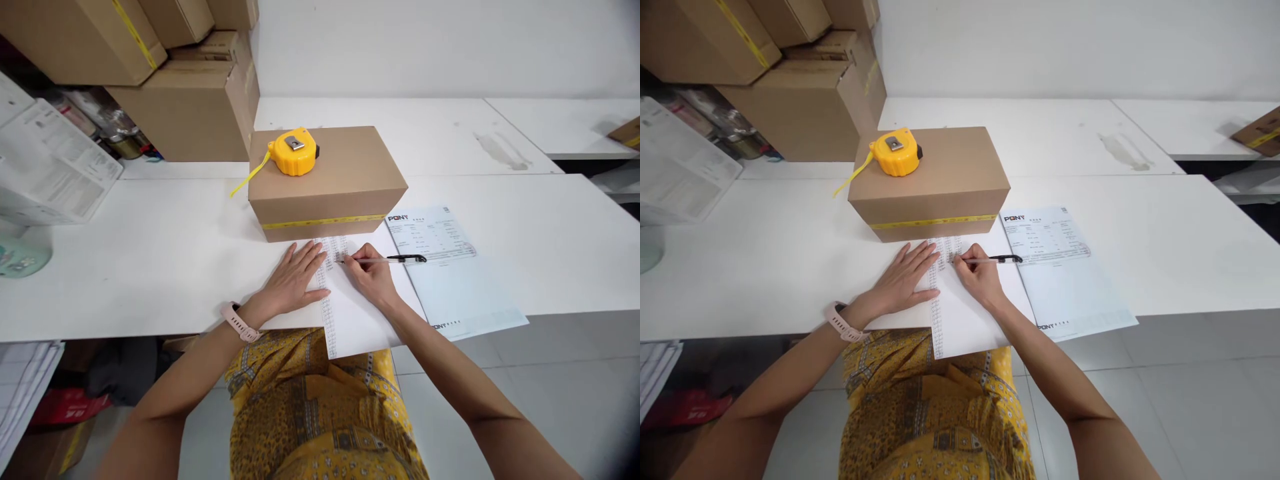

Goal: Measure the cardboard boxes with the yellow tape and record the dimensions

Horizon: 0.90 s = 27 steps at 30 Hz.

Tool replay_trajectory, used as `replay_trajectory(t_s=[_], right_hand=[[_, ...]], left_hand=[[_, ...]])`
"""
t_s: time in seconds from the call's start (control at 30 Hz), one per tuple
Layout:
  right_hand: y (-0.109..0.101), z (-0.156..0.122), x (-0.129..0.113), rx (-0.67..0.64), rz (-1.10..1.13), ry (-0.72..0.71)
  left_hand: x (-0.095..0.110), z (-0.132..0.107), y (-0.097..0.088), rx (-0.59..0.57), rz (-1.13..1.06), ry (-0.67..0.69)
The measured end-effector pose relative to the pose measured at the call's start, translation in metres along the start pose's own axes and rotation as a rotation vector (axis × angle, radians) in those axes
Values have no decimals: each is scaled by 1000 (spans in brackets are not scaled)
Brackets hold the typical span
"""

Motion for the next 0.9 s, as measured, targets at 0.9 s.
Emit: replay_trajectory(t_s=[0.9], right_hand=[[3, -1, 2, -39, -45, -65]], left_hand=[[1, -1, 1, -3, 56, -7]])
Point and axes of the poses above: each hand's wrist, its own z-axis towards the middle knuckle, its own y-axis out of the palm, x = y × z, the point moved 3 cm from there along z, towards the middle knuckle, and after that the axes turned 1 degree about -y, right-handed, at the moved point
